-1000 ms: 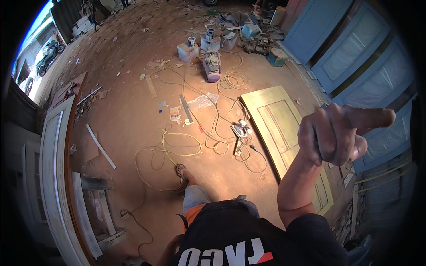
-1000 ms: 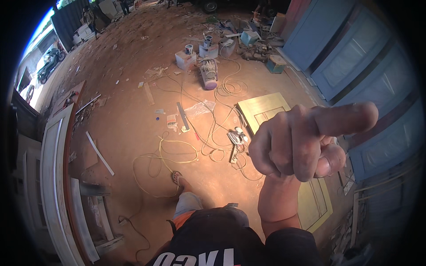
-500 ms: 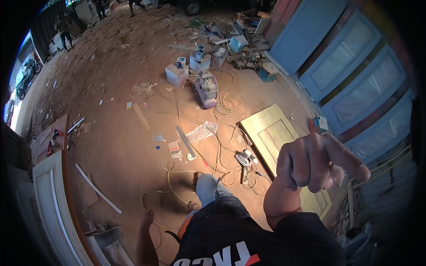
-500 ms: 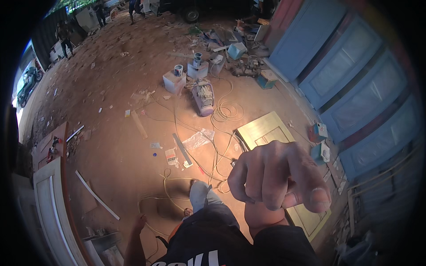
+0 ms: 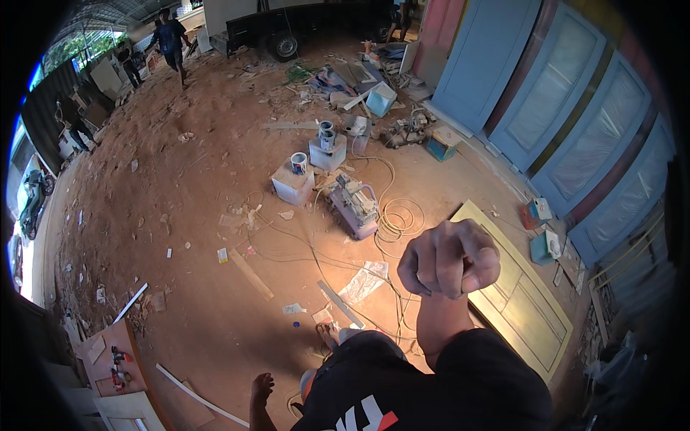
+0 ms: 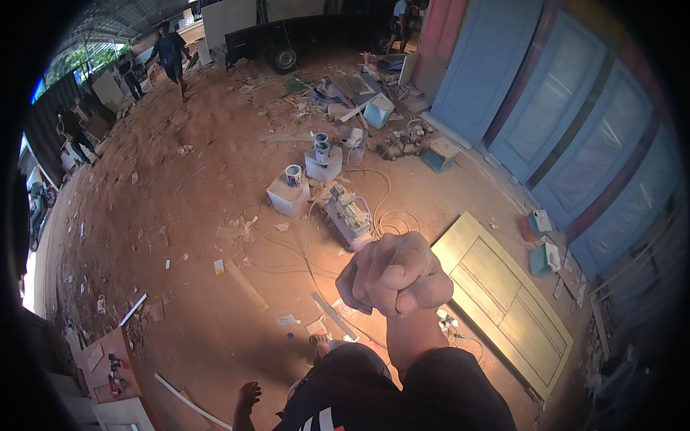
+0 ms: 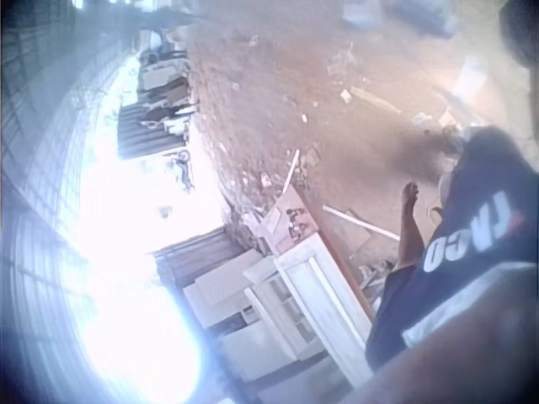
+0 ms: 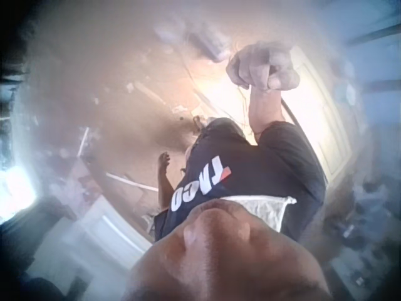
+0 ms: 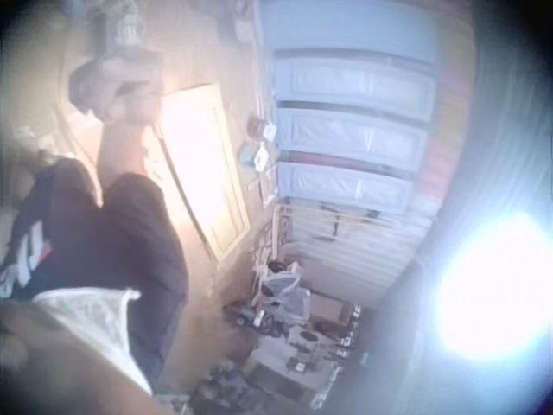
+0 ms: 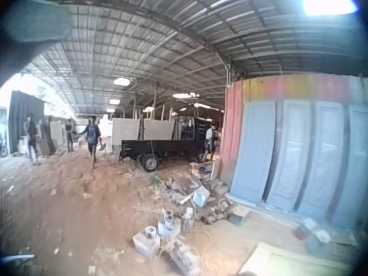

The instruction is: The person opens a small can of dark paint with a screwdriver, retrieves a bottle of white liquid, and pours the dark paint into a container while adding the white liquid, mixing them together with a small stick.

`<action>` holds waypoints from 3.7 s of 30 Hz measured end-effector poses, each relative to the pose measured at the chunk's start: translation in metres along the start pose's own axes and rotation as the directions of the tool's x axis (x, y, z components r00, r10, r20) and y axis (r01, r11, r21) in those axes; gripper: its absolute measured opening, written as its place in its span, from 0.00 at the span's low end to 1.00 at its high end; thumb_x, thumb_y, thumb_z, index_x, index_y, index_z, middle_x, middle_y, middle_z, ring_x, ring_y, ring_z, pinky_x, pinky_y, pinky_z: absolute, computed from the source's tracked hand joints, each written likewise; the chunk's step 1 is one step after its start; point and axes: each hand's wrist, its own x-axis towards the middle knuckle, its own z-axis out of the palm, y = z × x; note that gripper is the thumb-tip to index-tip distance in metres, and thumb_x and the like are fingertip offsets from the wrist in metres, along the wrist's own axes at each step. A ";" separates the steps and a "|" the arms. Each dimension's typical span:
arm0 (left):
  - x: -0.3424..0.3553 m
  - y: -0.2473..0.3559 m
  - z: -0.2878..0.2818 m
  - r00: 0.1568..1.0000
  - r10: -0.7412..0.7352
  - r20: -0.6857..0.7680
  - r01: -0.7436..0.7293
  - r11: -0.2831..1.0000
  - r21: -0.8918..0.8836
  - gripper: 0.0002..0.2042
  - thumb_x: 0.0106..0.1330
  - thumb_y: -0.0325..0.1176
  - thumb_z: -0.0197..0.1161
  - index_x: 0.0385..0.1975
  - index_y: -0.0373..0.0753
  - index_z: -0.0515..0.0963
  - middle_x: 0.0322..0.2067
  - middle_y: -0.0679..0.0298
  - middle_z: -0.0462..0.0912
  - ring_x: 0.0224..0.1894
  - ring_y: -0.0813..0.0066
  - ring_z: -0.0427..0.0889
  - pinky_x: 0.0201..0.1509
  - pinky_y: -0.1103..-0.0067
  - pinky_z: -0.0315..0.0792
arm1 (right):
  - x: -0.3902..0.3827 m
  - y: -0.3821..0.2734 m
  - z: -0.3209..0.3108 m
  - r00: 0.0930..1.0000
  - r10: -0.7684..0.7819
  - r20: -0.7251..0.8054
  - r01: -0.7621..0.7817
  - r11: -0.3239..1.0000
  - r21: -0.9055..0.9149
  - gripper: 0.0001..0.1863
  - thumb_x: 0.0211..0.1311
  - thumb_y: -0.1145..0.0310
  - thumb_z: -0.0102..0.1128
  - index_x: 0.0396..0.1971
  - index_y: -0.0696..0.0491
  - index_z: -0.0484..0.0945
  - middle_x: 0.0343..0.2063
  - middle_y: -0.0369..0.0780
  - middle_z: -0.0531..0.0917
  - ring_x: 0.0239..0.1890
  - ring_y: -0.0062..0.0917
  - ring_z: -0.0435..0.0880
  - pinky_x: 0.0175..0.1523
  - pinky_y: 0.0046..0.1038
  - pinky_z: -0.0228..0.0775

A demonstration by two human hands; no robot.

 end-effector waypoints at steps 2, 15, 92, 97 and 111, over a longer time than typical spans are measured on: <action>0.027 0.001 -0.033 0.997 -0.077 -0.026 0.077 0.997 0.005 0.19 0.69 0.42 0.55 0.53 0.37 0.74 0.40 0.58 0.81 0.36 0.68 0.82 0.34 0.73 0.75 | 0.031 0.034 -0.037 0.998 -0.016 0.061 0.013 0.999 0.038 0.33 0.52 0.78 0.52 0.63 0.56 0.67 0.10 0.34 0.70 0.08 0.21 0.60 0.21 0.28 0.55; 0.311 0.135 -0.179 0.940 -0.039 0.340 -0.163 0.822 0.545 0.13 0.66 0.39 0.57 0.44 0.38 0.78 0.28 0.62 0.81 0.24 0.68 0.80 0.24 0.74 0.74 | 0.178 0.215 -0.234 0.974 0.084 -0.209 -0.110 0.987 -0.114 0.05 0.61 0.69 0.55 0.26 0.47 0.72 0.06 0.35 0.66 0.06 0.21 0.53 0.20 0.26 0.47; 0.311 0.685 0.055 0.060 -0.284 0.957 -0.974 0.191 0.117 0.14 0.69 0.34 0.53 0.47 0.32 0.77 0.40 0.58 0.82 0.44 0.72 0.79 0.51 0.77 0.71 | -0.034 0.399 -0.092 -0.524 -0.767 0.370 -0.632 0.060 -0.773 0.09 0.61 0.65 0.53 0.37 0.53 0.74 0.21 0.34 0.72 0.26 0.20 0.71 0.35 0.27 0.65; 0.041 0.525 0.081 -0.465 -0.481 0.743 -0.837 0.513 -0.192 0.20 0.75 0.41 0.42 0.53 0.31 0.73 0.48 0.56 0.78 0.50 0.68 0.78 0.54 0.72 0.70 | -0.040 0.414 0.073 -0.371 -0.715 0.592 -0.754 -0.140 -0.642 0.09 0.60 0.66 0.53 0.37 0.54 0.74 0.22 0.35 0.74 0.27 0.23 0.74 0.36 0.29 0.68; -0.291 0.212 0.162 -0.473 -0.488 0.734 -0.639 0.763 0.095 0.07 0.72 0.29 0.50 0.38 0.34 0.73 0.32 0.62 0.79 0.35 0.76 0.80 0.47 0.75 0.78 | -0.114 0.315 0.333 -0.120 -0.578 0.807 -0.971 -0.100 -0.217 0.11 0.56 0.76 0.52 0.38 0.62 0.76 0.32 0.43 0.80 0.35 0.23 0.79 0.41 0.26 0.71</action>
